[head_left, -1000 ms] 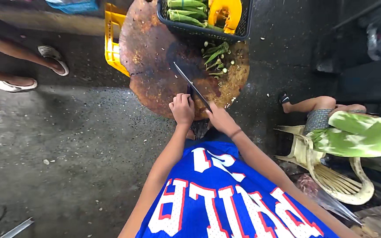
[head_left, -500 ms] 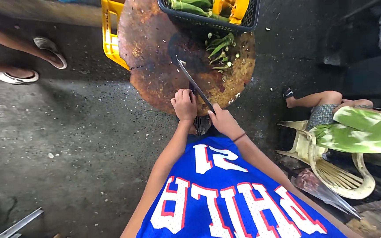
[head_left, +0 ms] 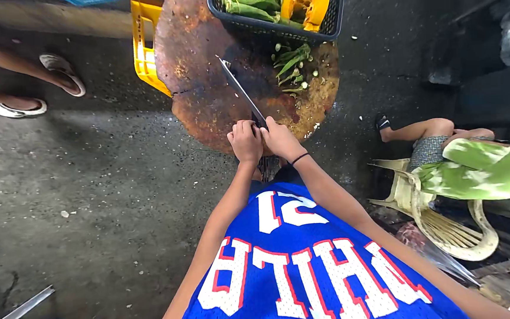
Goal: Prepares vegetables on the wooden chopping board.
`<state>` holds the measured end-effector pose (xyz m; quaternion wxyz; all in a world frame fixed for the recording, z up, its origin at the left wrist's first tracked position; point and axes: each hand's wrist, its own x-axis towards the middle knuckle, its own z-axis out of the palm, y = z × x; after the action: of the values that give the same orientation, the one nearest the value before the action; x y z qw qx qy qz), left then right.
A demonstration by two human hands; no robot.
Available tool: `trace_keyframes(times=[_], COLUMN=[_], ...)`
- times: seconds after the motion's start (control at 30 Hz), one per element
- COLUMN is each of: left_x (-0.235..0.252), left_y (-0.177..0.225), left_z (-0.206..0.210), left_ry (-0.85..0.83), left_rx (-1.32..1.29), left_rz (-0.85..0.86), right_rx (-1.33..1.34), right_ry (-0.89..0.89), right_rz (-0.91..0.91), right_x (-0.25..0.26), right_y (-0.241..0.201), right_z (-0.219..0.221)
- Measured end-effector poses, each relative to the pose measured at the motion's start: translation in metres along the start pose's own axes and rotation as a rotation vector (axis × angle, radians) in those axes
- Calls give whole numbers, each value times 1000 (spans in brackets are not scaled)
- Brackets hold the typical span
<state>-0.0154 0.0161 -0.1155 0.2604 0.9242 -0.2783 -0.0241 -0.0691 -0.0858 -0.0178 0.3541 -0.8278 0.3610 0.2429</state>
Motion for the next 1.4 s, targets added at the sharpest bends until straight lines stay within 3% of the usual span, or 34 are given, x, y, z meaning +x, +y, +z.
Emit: trace_keyframes(times=[0.07,0.17,0.27,0.33,0.47,0.73,0.87,1.1,1.23,1.4], left_x=[-2,-3,0,-2,4,2,-14,-16,-17,-15], left_y=[1,0,1,1,7,6,0,-1,1,-1], left_z=[1,1,0,-2,0,-8,-8,-2,0,3], left_ry=[9,30,53,50,95,30,62,73,86,131], left_rx=[10,24,4,2,74,32,40,89,104,97], left_rz=[-1,21,20,12,-13,-113,-52,-19,-30,-31], right_rx=[6,35,2,-3,15,22,-38,-74,-64,-118], right_ry=[27,94,-16,-101,-16,96,48,-3,77,-64], right_rz=[-9,-18,57,119,64,0,-50,-5,-2,90], right_x=[-13,-69,-119,-151,-156,-62,-25,-15,-62,-132], right_y=[10,62,132,152,143,51,27,9,43,143], right_z=[6,40,77,80,63,20,15,6,21,65])
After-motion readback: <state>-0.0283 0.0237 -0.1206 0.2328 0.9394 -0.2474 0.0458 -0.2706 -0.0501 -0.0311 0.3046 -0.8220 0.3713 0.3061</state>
